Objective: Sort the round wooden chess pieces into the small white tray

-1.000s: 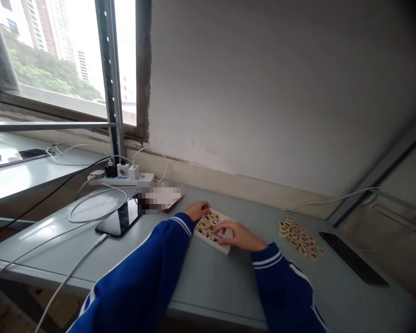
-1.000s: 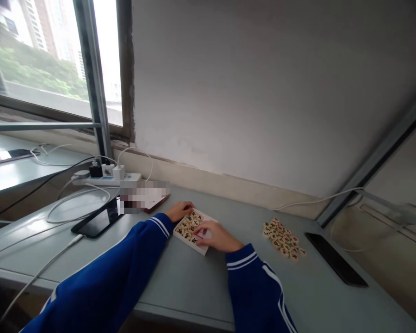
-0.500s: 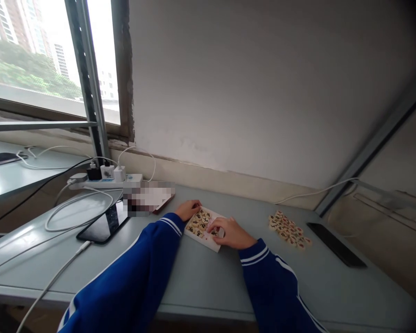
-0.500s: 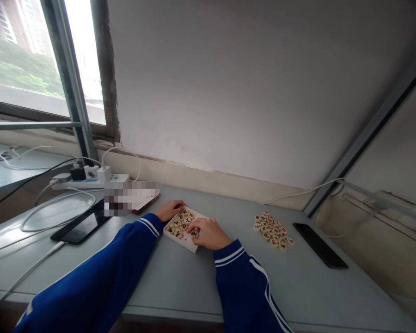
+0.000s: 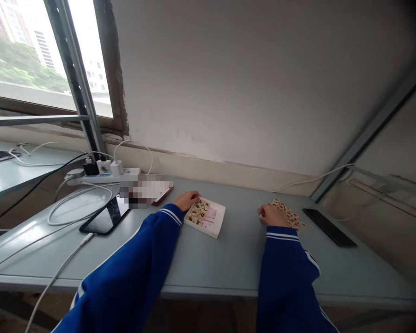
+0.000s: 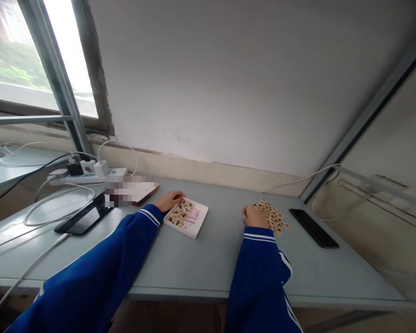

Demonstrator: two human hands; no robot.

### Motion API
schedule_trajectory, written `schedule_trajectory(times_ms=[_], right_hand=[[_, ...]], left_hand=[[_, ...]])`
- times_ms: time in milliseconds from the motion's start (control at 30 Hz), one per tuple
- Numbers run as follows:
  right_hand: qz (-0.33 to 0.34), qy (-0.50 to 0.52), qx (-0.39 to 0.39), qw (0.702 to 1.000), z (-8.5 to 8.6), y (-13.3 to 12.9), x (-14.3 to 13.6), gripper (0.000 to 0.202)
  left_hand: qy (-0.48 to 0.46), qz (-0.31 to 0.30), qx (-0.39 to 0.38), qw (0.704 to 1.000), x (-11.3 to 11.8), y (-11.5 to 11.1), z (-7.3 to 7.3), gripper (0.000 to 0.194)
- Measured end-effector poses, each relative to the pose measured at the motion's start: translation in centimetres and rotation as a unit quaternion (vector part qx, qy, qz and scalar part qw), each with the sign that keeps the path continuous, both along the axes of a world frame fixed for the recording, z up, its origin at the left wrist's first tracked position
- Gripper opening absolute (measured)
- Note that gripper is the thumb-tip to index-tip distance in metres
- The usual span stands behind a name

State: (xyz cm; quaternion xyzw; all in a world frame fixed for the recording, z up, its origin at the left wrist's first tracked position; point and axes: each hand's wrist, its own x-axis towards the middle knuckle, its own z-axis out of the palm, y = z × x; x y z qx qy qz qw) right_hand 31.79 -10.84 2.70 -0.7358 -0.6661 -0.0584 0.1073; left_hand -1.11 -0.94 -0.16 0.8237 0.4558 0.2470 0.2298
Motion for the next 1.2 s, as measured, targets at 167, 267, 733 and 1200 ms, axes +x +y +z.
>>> schedule_trajectory(times_ms=[167,267,733,1200], right_hand=[[-0.014,-0.026,0.054,0.998,-0.3,-0.2,1.2,0.017],[0.11,0.046,0.066,0.991,0.8,0.6,-2.3,0.019],[0.327,-0.133,0.047,0.934,1.0,2.6,-16.0,0.016],[0.281,-0.024,0.103,0.954,1.2,3.4,-12.7,0.019]], left_hand=[[0.0,0.0,0.008,1.0,0.0,0.1,-0.1,0.026],[-0.003,-0.001,0.009,1.0,-0.1,0.3,-0.2,0.024],[-0.012,-0.006,0.016,1.0,-0.2,0.1,0.1,0.023],[0.009,0.001,0.001,1.0,-0.1,-0.2,0.5,0.028]])
